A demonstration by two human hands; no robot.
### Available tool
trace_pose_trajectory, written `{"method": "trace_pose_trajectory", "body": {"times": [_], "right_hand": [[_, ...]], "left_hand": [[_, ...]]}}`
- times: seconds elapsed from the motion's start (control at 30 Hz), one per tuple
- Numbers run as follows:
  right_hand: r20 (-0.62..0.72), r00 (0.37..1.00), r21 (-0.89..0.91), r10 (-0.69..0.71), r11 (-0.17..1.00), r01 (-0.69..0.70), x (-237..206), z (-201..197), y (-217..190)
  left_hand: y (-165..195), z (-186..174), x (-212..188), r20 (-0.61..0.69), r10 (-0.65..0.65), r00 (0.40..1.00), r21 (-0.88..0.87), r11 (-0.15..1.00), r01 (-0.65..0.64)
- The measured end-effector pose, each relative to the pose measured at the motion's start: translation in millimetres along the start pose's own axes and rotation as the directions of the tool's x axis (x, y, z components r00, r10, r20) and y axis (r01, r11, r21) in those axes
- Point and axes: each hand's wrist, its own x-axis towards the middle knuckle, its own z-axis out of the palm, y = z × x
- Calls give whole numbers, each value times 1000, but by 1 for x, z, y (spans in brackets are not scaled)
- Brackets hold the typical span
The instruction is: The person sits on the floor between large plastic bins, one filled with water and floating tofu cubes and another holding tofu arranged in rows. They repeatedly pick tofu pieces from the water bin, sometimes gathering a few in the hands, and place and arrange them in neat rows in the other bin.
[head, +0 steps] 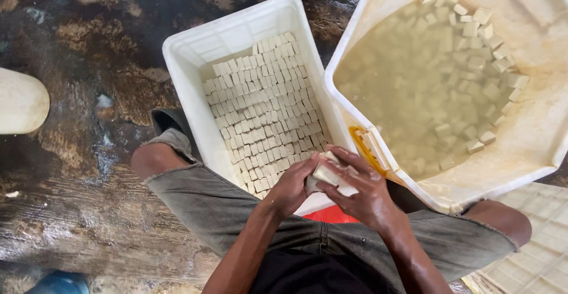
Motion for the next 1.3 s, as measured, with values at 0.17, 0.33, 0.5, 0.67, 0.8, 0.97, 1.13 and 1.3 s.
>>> {"method": "trace_pose_trajectory", "body": {"times": [0.17, 0.33, 0.5, 0.67, 0.8, 0.97, 1.13, 1.3], "right_hand": [[73, 988, 207, 135, 967, -147, -17, 8, 1], [150, 989, 231, 22, 971, -56, -54, -1, -18], [23, 983, 161, -185, 971, 179, -91, 8, -12], [47, 992, 255, -114, 962, 99, -136, 28, 6], [-8, 990, 333, -143, 933, 137, -152, 36, 12], [-151, 968, 388, -200, 888, 245, -151, 29, 6], [-198, 962, 437, -190, 861, 260, -157, 6, -12], [-71, 988, 289, -136, 945, 151, -152, -12, -19]], "left_hand": [[1, -10, -12, -113, -91, 989, -8, 996, 91], [-15, -7, -24, -141, -181, 973, 6, 983, 184], [-43, -25, -14, 95, -212, 973, 37, 977, 209], [-61, -44, 13, 23, -249, 968, 88, 965, 246], [-65, -35, 15, -8, -269, 963, 115, 957, 268], [-82, -14, 19, -50, -275, 960, 142, 950, 279], [-85, -12, 17, -78, -278, 957, 154, 945, 287], [-82, -29, -6, -98, -267, 959, 133, 951, 278]]}}
